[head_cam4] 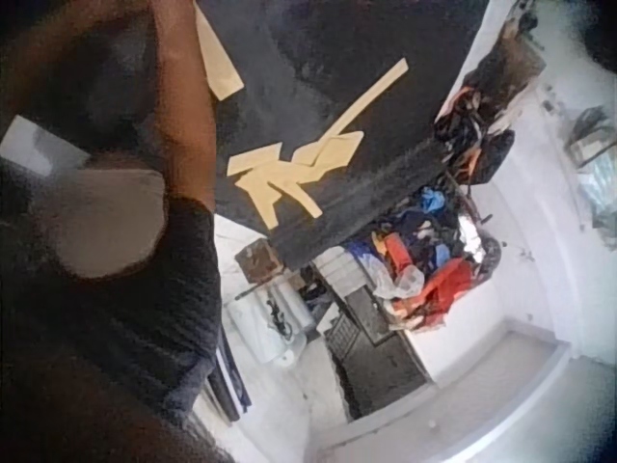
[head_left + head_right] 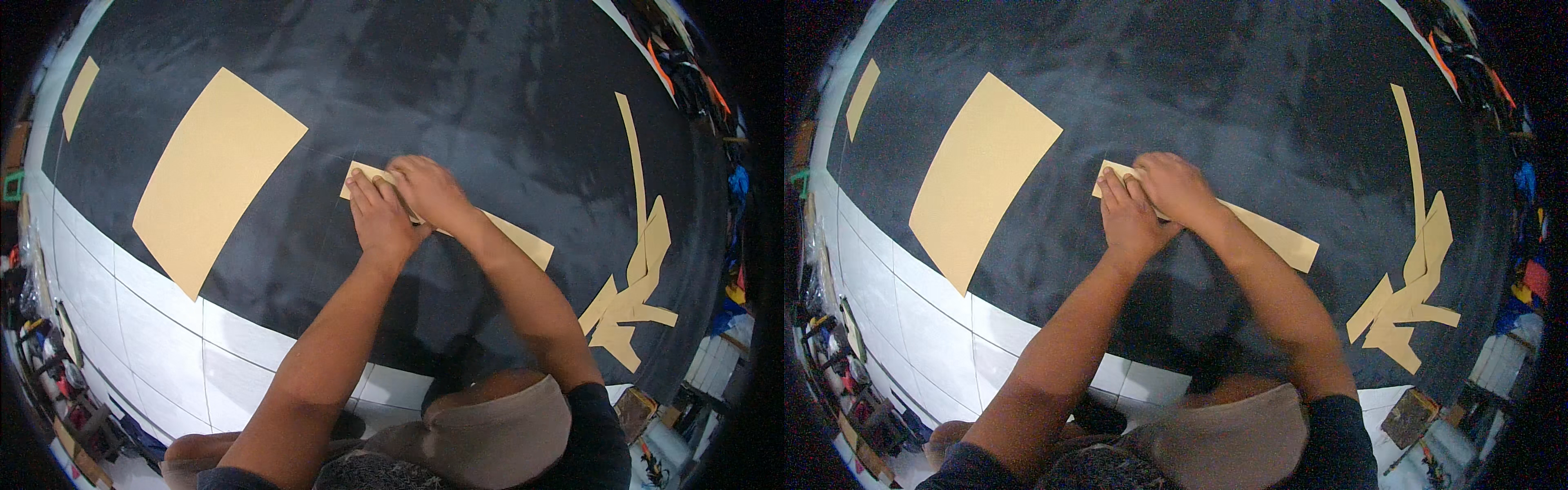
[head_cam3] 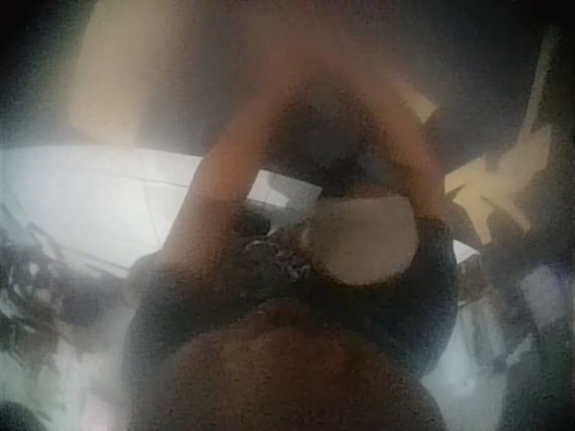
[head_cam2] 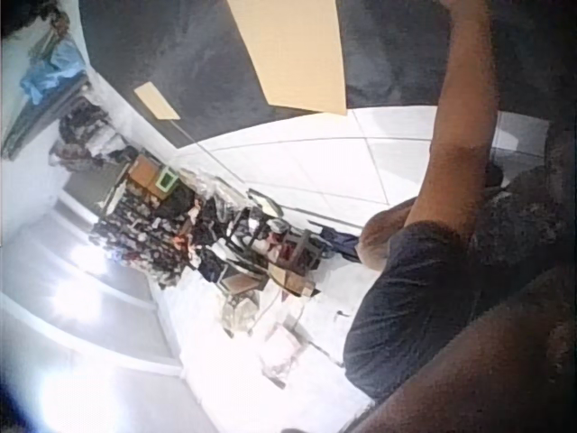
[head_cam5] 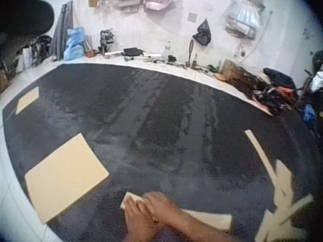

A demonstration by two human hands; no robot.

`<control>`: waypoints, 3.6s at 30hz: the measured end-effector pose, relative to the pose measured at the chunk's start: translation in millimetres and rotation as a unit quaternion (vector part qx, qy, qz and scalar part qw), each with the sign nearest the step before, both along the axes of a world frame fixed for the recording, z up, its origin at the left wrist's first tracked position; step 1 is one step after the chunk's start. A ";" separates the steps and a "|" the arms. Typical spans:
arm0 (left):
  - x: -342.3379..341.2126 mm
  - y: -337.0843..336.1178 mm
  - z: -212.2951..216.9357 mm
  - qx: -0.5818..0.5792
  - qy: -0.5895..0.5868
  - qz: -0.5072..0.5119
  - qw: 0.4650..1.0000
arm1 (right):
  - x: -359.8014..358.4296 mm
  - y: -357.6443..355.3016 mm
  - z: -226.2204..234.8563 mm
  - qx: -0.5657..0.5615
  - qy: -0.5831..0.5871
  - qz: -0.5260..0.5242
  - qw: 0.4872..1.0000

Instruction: The person sits on the floor and uses a small blade to cut a large sheet of light-colored paper into rectangular strips. They repeatedly position the paper, cut along the edges, and move the cut pieces aside.

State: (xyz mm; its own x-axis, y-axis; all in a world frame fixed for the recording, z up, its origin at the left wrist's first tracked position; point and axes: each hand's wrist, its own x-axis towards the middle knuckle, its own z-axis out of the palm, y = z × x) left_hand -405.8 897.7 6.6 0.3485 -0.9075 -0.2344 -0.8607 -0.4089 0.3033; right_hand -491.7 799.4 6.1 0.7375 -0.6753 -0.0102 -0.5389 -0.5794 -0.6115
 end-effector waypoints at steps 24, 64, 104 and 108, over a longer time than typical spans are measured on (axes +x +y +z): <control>-8.1 -6.3 2.2 0.043 -0.026 -0.016 0.999 | -98.1 35.5 -3.0 0.019 -0.055 -0.126 0.990; -2.6 -8.1 -11.3 0.021 -0.080 -0.049 0.995 | -238.1 131.3 -11.6 -0.139 0.072 -0.187 0.970; -164.9 19.9 4.7 -0.005 0.080 -0.416 0.906 | -309.9 88.0 0.5 0.294 -0.344 -0.561 0.694; -164.5 19.5 2.2 -0.013 0.080 -0.415 0.906 | -308.5 83.3 3.3 0.311 -0.370 -0.580 0.656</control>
State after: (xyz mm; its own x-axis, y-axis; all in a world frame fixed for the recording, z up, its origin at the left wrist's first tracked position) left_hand -570.3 917.2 8.8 -0.4943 -0.8468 -0.1967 -0.8120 0.3689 0.4524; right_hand -800.3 882.7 9.4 -0.3095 -0.8216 -0.4787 0.1800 0.4437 -0.8779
